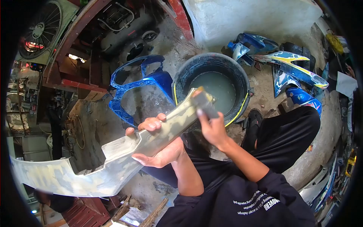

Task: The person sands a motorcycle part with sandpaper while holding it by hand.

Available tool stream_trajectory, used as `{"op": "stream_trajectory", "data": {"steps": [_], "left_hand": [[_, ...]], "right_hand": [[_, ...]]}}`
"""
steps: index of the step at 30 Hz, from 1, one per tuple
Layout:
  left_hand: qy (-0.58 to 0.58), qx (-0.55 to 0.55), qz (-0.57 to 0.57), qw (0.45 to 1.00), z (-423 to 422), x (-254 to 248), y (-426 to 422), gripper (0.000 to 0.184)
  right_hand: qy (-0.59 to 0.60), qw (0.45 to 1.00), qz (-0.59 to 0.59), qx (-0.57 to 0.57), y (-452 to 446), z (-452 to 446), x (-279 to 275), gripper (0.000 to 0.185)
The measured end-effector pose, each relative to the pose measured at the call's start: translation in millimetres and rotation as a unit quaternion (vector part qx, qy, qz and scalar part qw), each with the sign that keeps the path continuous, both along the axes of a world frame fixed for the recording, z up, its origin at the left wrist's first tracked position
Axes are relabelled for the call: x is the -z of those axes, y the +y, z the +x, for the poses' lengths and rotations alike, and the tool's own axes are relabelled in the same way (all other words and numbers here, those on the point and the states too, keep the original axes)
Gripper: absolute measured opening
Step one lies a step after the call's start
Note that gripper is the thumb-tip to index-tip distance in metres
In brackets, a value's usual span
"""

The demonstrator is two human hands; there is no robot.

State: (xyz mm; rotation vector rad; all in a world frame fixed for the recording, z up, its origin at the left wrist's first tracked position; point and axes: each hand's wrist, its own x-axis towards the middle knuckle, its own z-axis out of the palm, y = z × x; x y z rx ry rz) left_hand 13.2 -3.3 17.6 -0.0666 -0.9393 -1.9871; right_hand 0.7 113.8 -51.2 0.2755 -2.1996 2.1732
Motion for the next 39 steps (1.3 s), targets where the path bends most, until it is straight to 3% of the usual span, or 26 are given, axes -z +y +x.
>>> {"op": "stream_trajectory", "data": {"steps": [1, 2, 5, 7, 8, 9, 10, 12, 13, 14, 15, 18, 20, 22, 24, 27, 29, 30, 32, 34, 36, 38, 39], "left_hand": [[0.003, 0.002, 0.009, 1.000, 0, 0, -1, 0.060], [0.002, 0.005, 0.009, 1.000, 0, 0, -3, 0.060], [0.011, -0.004, 0.015, 1.000, 0, 1, -4, 0.059], [-0.013, -0.025, 0.009, 1.000, 0, 0, 0, 0.058], [-0.014, -0.028, 0.008, 0.999, 1, 1, -2, 0.058], [-0.007, -0.018, 0.008, 1.000, 1, 1, -2, 0.060], [0.003, -0.006, 0.009, 1.000, 0, 2, -1, 0.061], [-0.003, -0.013, 0.000, 1.000, -1, 0, 0, 0.060], [-0.011, -0.022, -0.009, 1.000, -1, -1, 1, 0.060], [-0.012, -0.019, -0.008, 1.000, -1, -1, 1, 0.060], [-0.008, -0.031, -0.006, 0.999, -1, -1, -1, 0.060], [0.002, -0.044, -0.009, 0.999, -2, 0, 0, 0.060], [-0.005, -0.050, -0.031, 0.998, -3, 1, 3, 0.060], [-0.002, -0.038, -0.033, 0.999, -1, 1, 4, 0.060], [0.004, -0.021, -0.035, 0.999, -3, 0, 5, 0.060], [0.002, -0.040, -0.019, 0.999, -2, 0, 2, 0.059], [0.004, -0.048, -0.017, 0.999, -1, 1, -5, 0.060], [0.013, -0.034, -0.012, 0.999, 1, 0, -5, 0.059], [0.011, -0.031, -0.003, 0.999, 0, 1, -1, 0.058], [0.003, -0.022, 0.003, 1.000, -1, 2, 2, 0.056], [0.007, -0.016, 0.009, 1.000, -2, 2, 2, 0.056], [0.008, -0.007, 0.015, 1.000, -3, 1, 0, 0.056], [0.005, -0.020, 0.020, 1.000, -3, 0, -2, 0.056]], "right_hand": [[0.059, 0.997, -0.032, -0.032, -1, 7, -4, 0.044], [0.197, 0.977, 0.028, -0.074, 1, 9, -7, 0.047], [0.221, 0.964, 0.035, -0.143, 5, 13, -20, 0.052], [0.242, 0.966, 0.088, -0.025, 2, 4, -5, 0.047], [0.100, 0.994, 0.035, 0.036, -3, 1, 8, 0.040], [-0.072, 0.997, 0.037, 0.013, 5, -5, -2, 0.040], [-0.242, 0.969, 0.049, -0.007, 13, -12, -12, 0.040], [-0.278, 0.959, 0.057, -0.025, 12, -8, -8, 0.041], [-0.096, 0.995, 0.019, -0.035, 3, 4, 1, 0.042], [0.089, 0.995, -0.018, -0.043, 0, 11, 10, 0.044], [0.213, 0.971, 0.042, -0.095, 5, 12, 2, 0.045], [0.201, 0.970, 0.028, -0.136, 4, 16, 0, 0.046], [0.086, 0.996, 0.012, 0.035, -3, 9, 19, 0.042], [-0.130, 0.986, 0.102, 0.025, 11, -9, 23, 0.041], [-0.199, 0.971, 0.135, 0.005, 13, -13, 26, 0.040], [0.077, 0.995, -0.040, -0.038, 3, 7, 2, 0.042], [0.205, 0.971, 0.038, -0.119, 10, 12, -3, 0.044], [0.205, 0.970, 0.038, -0.122, 10, 10, 2, 0.044], [0.214, 0.975, 0.062, 0.009, 7, 5, 14, 0.042], [-0.120, 0.991, 0.045, 0.025, 7, 1, 6, 0.039], [-0.163, 0.983, 0.078, 0.032, 9, -3, 5, 0.040], [0.012, 0.998, -0.042, -0.045, 1, 13, -2, 0.041], [0.188, 0.978, 0.049, -0.073, 2, 13, -5, 0.042]]}}
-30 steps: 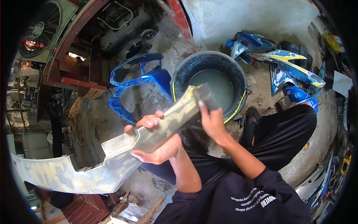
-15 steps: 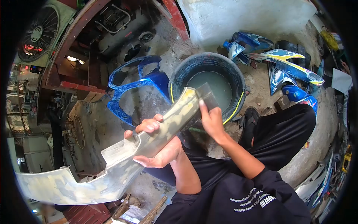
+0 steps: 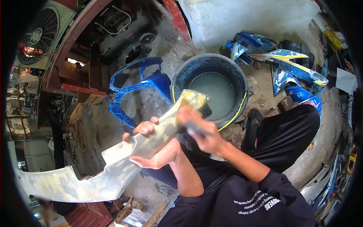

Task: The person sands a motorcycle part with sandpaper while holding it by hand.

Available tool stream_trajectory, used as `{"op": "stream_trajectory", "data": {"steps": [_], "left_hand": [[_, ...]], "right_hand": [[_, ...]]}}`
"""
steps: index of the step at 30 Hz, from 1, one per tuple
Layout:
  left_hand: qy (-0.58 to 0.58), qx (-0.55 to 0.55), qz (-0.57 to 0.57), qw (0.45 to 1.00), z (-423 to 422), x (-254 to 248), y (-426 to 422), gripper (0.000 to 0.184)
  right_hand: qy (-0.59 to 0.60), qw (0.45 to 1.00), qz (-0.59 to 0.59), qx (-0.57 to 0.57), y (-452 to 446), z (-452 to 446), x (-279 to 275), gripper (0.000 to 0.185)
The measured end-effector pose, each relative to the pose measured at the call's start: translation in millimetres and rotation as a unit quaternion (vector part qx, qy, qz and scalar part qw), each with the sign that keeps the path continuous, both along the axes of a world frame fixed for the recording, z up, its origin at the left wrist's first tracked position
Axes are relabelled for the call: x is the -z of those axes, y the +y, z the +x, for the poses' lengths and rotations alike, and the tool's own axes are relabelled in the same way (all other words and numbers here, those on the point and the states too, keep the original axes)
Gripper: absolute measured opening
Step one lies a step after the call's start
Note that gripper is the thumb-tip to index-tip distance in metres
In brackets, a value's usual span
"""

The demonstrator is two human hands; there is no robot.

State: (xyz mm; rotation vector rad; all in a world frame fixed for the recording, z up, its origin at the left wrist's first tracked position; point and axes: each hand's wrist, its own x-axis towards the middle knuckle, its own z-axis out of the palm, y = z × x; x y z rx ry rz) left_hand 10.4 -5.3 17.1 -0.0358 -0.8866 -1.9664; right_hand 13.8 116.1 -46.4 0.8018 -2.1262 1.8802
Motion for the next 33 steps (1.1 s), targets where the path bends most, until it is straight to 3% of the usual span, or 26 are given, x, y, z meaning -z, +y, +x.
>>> {"op": "stream_trajectory", "data": {"steps": [2, 4, 5, 7, 9, 10, 12, 15, 17, 18, 19, 20, 21, 23, 24, 26, 28, 29, 32, 33], "left_hand": [[-0.004, -0.013, 0.005, 1.000, 1, 1, 0, 0.056], [0.002, -0.006, -0.004, 1.000, 0, 0, 3, 0.055], [-0.013, -0.020, -0.013, 1.000, 0, 1, 6, 0.055], [-0.008, -0.010, -0.018, 1.000, 1, 2, 6, 0.055], [-0.004, 0.007, -0.023, 1.000, 0, 1, 6, 0.055], [-0.004, -0.003, -0.017, 1.000, 0, 1, 4, 0.055], [-0.007, -0.009, -0.007, 1.000, -1, 1, 3, 0.056], [-0.001, -0.044, -0.037, 0.998, 0, 2, -2, 0.057], [0.003, -0.039, -0.033, 0.999, 1, 1, 0, 0.057], [0.007, -0.030, -0.027, 0.999, 2, 0, 1, 0.057], [0.007, -0.030, -0.027, 0.999, 3, 0, 2, 0.057], [0.000, -0.025, -0.023, 0.999, 3, 0, 3, 0.057], [-0.005, -0.019, -0.019, 1.000, 1, 0, 3, 0.057], [-0.001, -0.015, -0.022, 1.000, 0, 0, 4, 0.057], [0.000, -0.011, -0.023, 1.000, 0, 1, 5, 0.057], [-0.005, -0.016, -0.023, 1.000, -1, 2, 4, 0.057], [-0.007, -0.027, -0.026, 0.999, -2, 1, 4, 0.056], [-0.010, -0.025, -0.025, 0.999, -3, 3, 7, 0.056], [-0.016, -0.021, -0.034, 0.999, -2, 3, 9, 0.056], [-0.017, -0.015, -0.044, 0.999, -4, 3, 10, 0.056]], "right_hand": [[0.010, 0.998, -0.010, -0.064, 3, 3, -7, 0.043], [0.020, 1.000, -0.005, 0.022, 5, -7, 8, 0.042], [-0.169, 0.980, -0.075, 0.075, 0, -8, 15, 0.038], [-0.424, 0.898, 0.071, 0.096, 15, -25, 10, 0.039], [-0.319, 0.944, 0.009, 0.089, 10, -21, 12, 0.039], [-0.204, 0.973, -0.077, 0.082, 2, -9, 10, 0.040], [-0.057, 0.996, -0.045, -0.044, 4, 3, 7, 0.045], [-0.036, 0.991, -0.060, -0.112, 7, 5, 5, 0.047], [-0.019, 0.999, -0.028, -0.010, 11, -3, 22, 0.044], [-0.183, 0.980, -0.065, 0.052, 6, -4, 28, 0.043], [-0.265, 0.963, 0.002, 0.055, 15, -14, 24, 0.043], [-0.344, 0.935, 0.070, 0.059, 24, -25, 19, 0.043], [-0.342, 0.935, 0.069, 0.061, 22, -24, 20, 0.043], [-0.182, 0.976, -0.023, 0.115, 10, -17, 22, 0.043], [-0.229, 0.971, -0.047, 0.044, 10, -7, 14, 0.042], [0.045, 0.999, 0.013, 0.014, 6, -7, -2, 0.041], [0.016, 1.000, 0.011, -0.021, 6, -3, 0, 0.040], [-0.096, 0.995, 0.005, 0.037, 3, -4, 5, 0.039], [-0.265, 0.953, 0.072, 0.127, 6, -15, 27, 0.039], [-0.261, 0.956, 0.050, 0.123, 7, -15, 16, 0.040]]}}
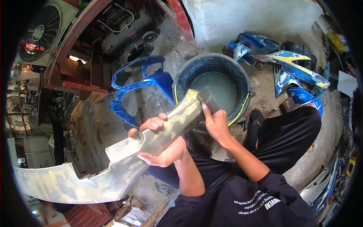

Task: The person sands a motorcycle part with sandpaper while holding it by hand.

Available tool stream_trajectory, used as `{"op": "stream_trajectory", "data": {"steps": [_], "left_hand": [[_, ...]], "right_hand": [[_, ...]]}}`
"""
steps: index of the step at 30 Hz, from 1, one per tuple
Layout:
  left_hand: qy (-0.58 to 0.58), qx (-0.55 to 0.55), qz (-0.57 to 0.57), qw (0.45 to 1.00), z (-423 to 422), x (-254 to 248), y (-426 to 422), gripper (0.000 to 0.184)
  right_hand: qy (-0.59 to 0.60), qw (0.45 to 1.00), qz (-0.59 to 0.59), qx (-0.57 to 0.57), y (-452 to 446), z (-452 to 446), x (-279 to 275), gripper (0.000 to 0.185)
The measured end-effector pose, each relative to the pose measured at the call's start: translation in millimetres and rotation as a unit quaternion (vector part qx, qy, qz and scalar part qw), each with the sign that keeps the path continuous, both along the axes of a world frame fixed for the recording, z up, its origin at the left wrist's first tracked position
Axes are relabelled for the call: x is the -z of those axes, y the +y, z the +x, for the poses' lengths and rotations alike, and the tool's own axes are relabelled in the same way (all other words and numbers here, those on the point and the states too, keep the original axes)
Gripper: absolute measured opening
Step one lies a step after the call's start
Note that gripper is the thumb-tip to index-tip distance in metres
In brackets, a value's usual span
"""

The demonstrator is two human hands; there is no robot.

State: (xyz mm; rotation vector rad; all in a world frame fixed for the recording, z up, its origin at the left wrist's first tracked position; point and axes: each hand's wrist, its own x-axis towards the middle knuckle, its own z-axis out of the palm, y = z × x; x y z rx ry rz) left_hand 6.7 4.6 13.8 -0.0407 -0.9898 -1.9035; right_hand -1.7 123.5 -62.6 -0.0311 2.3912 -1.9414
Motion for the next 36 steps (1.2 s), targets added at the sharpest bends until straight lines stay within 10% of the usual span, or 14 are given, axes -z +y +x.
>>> {"op": "stream_trajectory", "data": {"steps": [7, 9, 11, 13, 15, 19, 21, 22, 24, 26, 30, 36], "left_hand": [[0.018, -0.018, -0.010, 1.000, 1, 0, -2, 0.060], [0.013, -0.016, -0.024, 0.999, 2, 1, 1, 0.061], [0.015, 0.011, -0.022, 1.000, 0, 2, 3, 0.061], [0.020, 0.014, -0.025, 0.999, 1, 4, -1, 0.062], [0.027, -0.006, -0.022, 0.999, 1, 4, -4, 0.062], [0.031, 0.007, -0.001, 0.999, 5, 2, -5, 0.061], [0.024, 0.013, -0.001, 1.000, 8, 2, -7, 0.061], [0.020, 0.021, -0.001, 1.000, 7, 1, -8, 0.061], [0.032, 0.033, 0.005, 0.999, 7, -2, -9, 0.061], [0.037, 0.031, 0.006, 0.999, 8, -1, -11, 0.061], [0.023, -0.019, -0.008, 1.000, 8, -4, -13, 0.059], [0.040, 0.031, 0.004, 0.999, 11, -3, -11, 0.058]], "right_hand": [[0.336, 0.934, -0.076, -0.092, 0, 1, 3, 0.041], [-0.008, 0.999, -0.018, -0.049, 4, -9, 1, 0.040], [-0.318, 0.942, 0.073, -0.079, 9, -23, -15, 0.039], [0.060, 0.986, -0.151, -0.050, -3, 3, -11, 0.041], [0.247, 0.951, -0.099, -0.159, -2, 11, -17, 0.045], [0.268, 0.959, -0.056, -0.077, -2, 2, -10, 0.043], [-0.166, 0.985, 0.022, -0.041, 10, -15, -11, 0.040], [-0.182, 0.980, 0.065, -0.035, 15, -26, 3, 0.041], [-0.197, 0.974, 0.106, -0.024, 14, -30, 19, 0.042], [0.029, 0.991, -0.129, 0.018, -2, -6, -2, 0.044], [0.287, 0.951, -0.087, -0.076, -9, 5, -6, 0.038], [-0.064, 0.988, 0.061, 0.127, 11, -36, 42, 0.034]]}}
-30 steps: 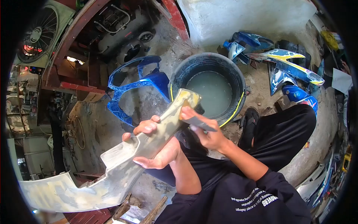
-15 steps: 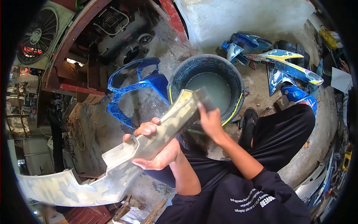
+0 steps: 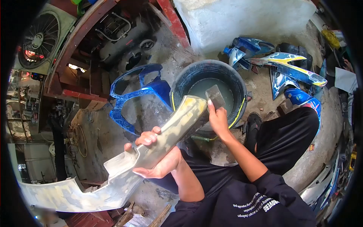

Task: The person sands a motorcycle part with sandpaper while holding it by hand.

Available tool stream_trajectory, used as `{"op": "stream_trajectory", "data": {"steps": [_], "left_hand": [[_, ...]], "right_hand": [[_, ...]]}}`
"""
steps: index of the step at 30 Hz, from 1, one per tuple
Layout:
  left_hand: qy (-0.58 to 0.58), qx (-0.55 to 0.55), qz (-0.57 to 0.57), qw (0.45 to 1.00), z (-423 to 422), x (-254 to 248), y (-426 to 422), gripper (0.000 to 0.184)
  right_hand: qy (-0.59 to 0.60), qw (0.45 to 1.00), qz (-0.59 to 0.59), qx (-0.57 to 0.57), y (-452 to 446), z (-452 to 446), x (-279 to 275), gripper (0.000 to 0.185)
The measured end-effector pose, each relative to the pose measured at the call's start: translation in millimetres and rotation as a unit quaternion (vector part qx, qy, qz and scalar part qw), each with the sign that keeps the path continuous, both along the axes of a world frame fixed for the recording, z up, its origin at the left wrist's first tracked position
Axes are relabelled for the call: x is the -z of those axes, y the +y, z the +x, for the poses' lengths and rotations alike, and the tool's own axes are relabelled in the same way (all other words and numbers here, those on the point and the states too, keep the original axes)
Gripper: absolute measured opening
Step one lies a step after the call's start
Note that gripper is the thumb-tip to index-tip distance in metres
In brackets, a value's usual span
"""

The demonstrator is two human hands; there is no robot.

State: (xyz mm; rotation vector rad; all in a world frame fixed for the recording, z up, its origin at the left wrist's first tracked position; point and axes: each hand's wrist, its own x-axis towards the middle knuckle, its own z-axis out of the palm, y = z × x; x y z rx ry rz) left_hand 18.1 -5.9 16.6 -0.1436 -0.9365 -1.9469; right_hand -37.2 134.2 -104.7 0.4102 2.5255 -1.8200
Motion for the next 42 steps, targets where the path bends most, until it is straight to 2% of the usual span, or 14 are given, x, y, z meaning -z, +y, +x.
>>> {"op": "stream_trajectory", "data": {"steps": [4, 8, 10, 13, 15, 16, 18, 20, 21, 30, 33, 34, 37, 42], "left_hand": [[-0.006, -0.020, 0.018, 1.000, -2, 0, -5, 0.058], [-0.027, -0.061, 0.052, 0.996, -4, -8, -6, 0.061], [-0.030, -0.060, 0.052, 0.996, -2, -7, -7, 0.061], [-0.025, -0.054, 0.050, 0.997, -1, -11, -7, 0.061], [-0.018, -0.052, 0.051, 0.997, -2, -10, -7, 0.061], [-0.023, -0.063, 0.050, 0.996, -3, -8, -8, 0.061], [-0.032, -0.080, 0.052, 0.995, -4, -7, -8, 0.061], [-0.033, -0.073, 0.056, 0.995, -4, -7, -6, 0.062], [-0.038, -0.063, 0.059, 0.996, -4, -7, -6, 0.062], [-0.005, -0.024, 0.041, 0.999, -3, -4, -9, 0.056], [-0.007, -0.012, 0.050, 0.999, -3, -6, -9, 0.057], [-0.009, -0.013, 0.053, 0.998, -4, -5, -7, 0.057], [-0.021, -0.037, 0.038, 0.998, -5, -6, -14, 0.056], [-0.019, -0.025, 0.048, 0.998, -8, -4, -5, 0.056]], "right_hand": [[0.213, 0.967, -0.129, -0.052, -13, 31, -25, 0.029], [0.365, 0.924, -0.102, -0.045, -16, 30, -23, 0.031], [0.006, 1.000, -0.008, -0.011, -2, 10, 8, 0.051], [0.058, 0.995, -0.026, 0.074, 5, -2, 0, 0.065], [0.004, 0.999, -0.027, -0.036, 10, 14, -14, 0.054], [0.201, 0.974, -0.106, 0.011, -4, 23, -24, 0.043], [0.240, 0.965, -0.099, -0.018, -7, 32, -22, 0.041], [0.122, 0.989, -0.080, 0.014, -5, 22, -16, 0.045], [-0.052, 0.997, -0.052, 0.000, 7, 15, -6, 0.050], [0.279, 0.953, -0.091, -0.076, 7, 17, -12, 0.038], [-0.155, 0.983, -0.001, -0.100, 17, 4, -28, 0.046], [-0.050, 0.993, -0.065, -0.086, 9, 16, -30, 0.032], [0.140, 0.979, -0.112, -0.099, -1, 28, -27, 0.036], [0.046, 0.999, -0.018, -0.013, 6, 1, -9, 0.056]]}}
